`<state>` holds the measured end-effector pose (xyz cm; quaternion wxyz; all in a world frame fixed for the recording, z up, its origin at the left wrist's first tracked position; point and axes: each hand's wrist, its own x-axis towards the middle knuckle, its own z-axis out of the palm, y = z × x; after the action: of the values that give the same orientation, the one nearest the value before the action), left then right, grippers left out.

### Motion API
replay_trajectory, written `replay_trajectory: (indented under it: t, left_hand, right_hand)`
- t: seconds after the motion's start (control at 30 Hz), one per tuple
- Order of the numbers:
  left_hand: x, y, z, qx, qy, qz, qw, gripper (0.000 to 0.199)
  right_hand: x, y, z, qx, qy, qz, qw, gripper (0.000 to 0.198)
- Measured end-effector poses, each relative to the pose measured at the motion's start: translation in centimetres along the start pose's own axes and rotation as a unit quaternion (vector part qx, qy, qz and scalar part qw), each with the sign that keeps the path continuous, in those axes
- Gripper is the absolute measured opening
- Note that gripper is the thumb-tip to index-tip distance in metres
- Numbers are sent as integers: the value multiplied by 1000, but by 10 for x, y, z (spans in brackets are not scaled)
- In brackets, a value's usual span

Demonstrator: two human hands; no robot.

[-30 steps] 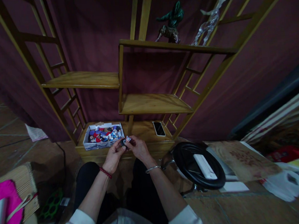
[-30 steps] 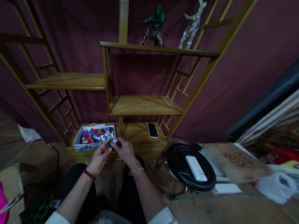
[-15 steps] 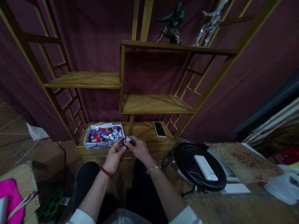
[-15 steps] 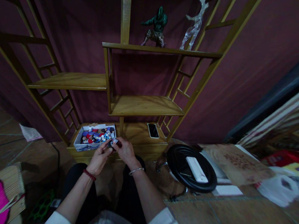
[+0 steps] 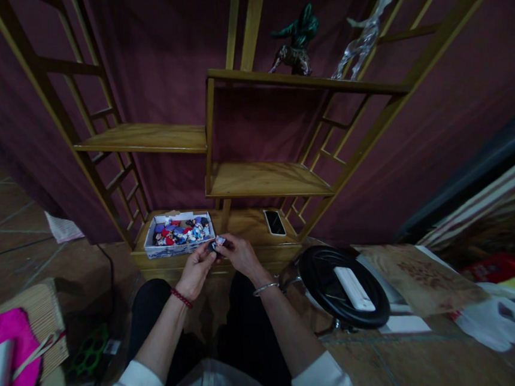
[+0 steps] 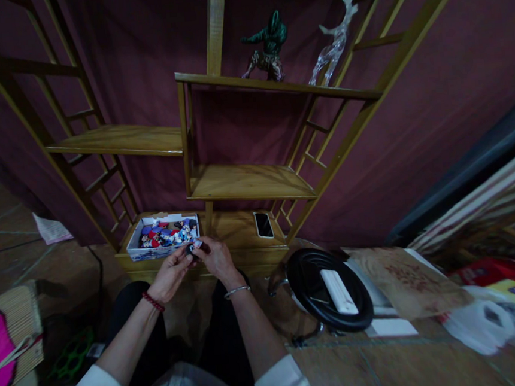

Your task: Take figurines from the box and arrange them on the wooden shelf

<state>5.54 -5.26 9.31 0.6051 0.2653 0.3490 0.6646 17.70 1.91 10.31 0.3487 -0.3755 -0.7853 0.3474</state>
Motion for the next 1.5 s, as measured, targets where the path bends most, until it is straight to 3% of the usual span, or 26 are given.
replay_trajectory:
  t: [0.87,1.0,1.17,1.5]
  left_hand:
    - [-2,3,1,0,-18,-6,1000,37]
    - [-2,2,2,-5,-11,-8,1000,38]
    - [0,0,1,-15,2,-1,1000,39]
    - [3,-2,0,-28,22,-6,999,40]
  right_hand:
    - [6,-2,-7,-8,-47,-51,998,16]
    - [5,-2,-5,-2,-40,-55,998,17]
    - [3,1,0,38,-25,-10,999,28]
    - [0,-2,2,10,13,-16,1000,22]
